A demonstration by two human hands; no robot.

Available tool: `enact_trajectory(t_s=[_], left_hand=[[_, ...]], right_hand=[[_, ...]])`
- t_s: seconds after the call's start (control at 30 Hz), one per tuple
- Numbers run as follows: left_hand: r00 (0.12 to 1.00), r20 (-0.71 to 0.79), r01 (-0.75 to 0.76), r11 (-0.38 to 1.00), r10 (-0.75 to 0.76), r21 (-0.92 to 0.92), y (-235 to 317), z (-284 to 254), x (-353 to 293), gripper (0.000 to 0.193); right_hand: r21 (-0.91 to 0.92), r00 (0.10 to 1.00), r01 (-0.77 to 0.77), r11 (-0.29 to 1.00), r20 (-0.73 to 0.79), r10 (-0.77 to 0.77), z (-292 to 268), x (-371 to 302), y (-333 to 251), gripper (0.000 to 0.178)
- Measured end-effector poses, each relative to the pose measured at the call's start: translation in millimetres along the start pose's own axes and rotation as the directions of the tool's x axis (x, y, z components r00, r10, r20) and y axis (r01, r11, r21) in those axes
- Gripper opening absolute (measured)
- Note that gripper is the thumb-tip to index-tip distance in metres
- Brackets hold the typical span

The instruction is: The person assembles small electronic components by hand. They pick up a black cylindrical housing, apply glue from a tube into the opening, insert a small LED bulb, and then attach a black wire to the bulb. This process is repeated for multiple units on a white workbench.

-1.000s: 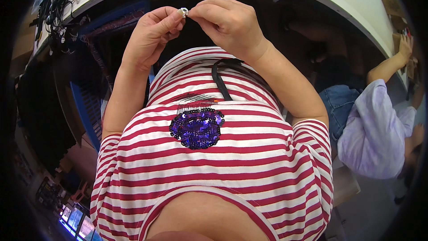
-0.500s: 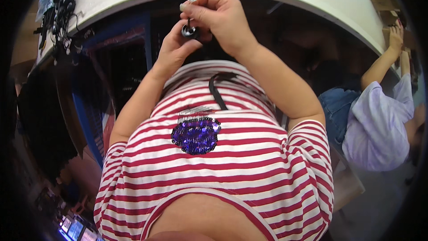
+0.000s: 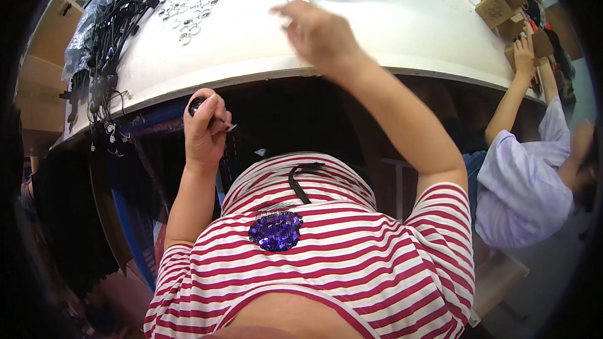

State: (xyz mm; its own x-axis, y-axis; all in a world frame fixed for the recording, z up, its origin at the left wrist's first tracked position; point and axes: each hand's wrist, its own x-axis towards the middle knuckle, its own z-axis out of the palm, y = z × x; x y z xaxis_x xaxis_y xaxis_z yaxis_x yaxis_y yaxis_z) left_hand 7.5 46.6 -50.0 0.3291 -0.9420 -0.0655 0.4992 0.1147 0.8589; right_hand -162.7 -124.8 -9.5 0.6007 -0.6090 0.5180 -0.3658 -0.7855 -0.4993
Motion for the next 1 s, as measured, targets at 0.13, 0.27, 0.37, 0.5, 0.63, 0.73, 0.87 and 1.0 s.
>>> enact_trajectory(t_s=[0.13, 0.27, 0.37, 0.5, 0.63, 0.73, 0.87, 1.0], left_hand=[[0.999, 0.025, -0.037, 0.999, 0.036, 0.038, 36.7, 18.8, -7.9, 0.01], [0.998, -0.045, -0.012, 0.931, 0.031, 0.364, 46.5, 14.6, -2.5, 0.011], [0.994, -0.105, 0.043, 0.883, 0.007, 0.467, 36.6, 4.4, 9.1, 0.011], [0.992, -0.118, 0.086, 0.898, -0.038, 0.431, 19.8, 0.8, 10.7, 0.021], [0.994, -0.037, 0.113, 0.958, -0.107, 0.265, 12.7, -7.1, 5.4, 0.023], [0.991, -0.042, 0.132, 0.952, -0.125, 0.275, 9.0, -12.2, 0.6, 0.022], [0.991, -0.015, 0.133, 0.932, -0.135, 0.337, 5.9, -12.1, -6.5, 0.022], [0.985, -0.02, 0.17, 0.934, -0.172, 0.314, 8.4, -8.0, -9.4, 0.025]], right_hand=[[-0.342, 0.964, -0.264, 0.902, -0.091, 0.248, 10.9, 57.6, 58.6, 0.026], [-0.059, 0.881, -0.459, 0.887, 0.099, 0.462, 11.5, 73.6, 66.8, 0.028], [0.26, 0.943, -0.327, 0.908, 0.153, 0.296, 17.5, 58.7, 41.9, 0.022], [0.636, 0.924, -0.374, 0.676, 0.318, 0.212, 28.4, -2.9, -34.1, 0.019], [0.752, 0.853, -0.522, 0.403, 0.466, 0.235, 48.0, -45.3, -55.4, 0.017], [0.638, 0.887, -0.458, 0.619, 0.375, 0.269, 59.8, -57.1, -57.8, 0.017], [0.363, 0.964, -0.226, 0.904, 0.218, 0.153, 61.4, -58.0, -63.3, 0.022], [0.317, 0.98, -0.142, 0.938, 0.178, 0.088, 66.3, -64.2, -65.7, 0.023]])
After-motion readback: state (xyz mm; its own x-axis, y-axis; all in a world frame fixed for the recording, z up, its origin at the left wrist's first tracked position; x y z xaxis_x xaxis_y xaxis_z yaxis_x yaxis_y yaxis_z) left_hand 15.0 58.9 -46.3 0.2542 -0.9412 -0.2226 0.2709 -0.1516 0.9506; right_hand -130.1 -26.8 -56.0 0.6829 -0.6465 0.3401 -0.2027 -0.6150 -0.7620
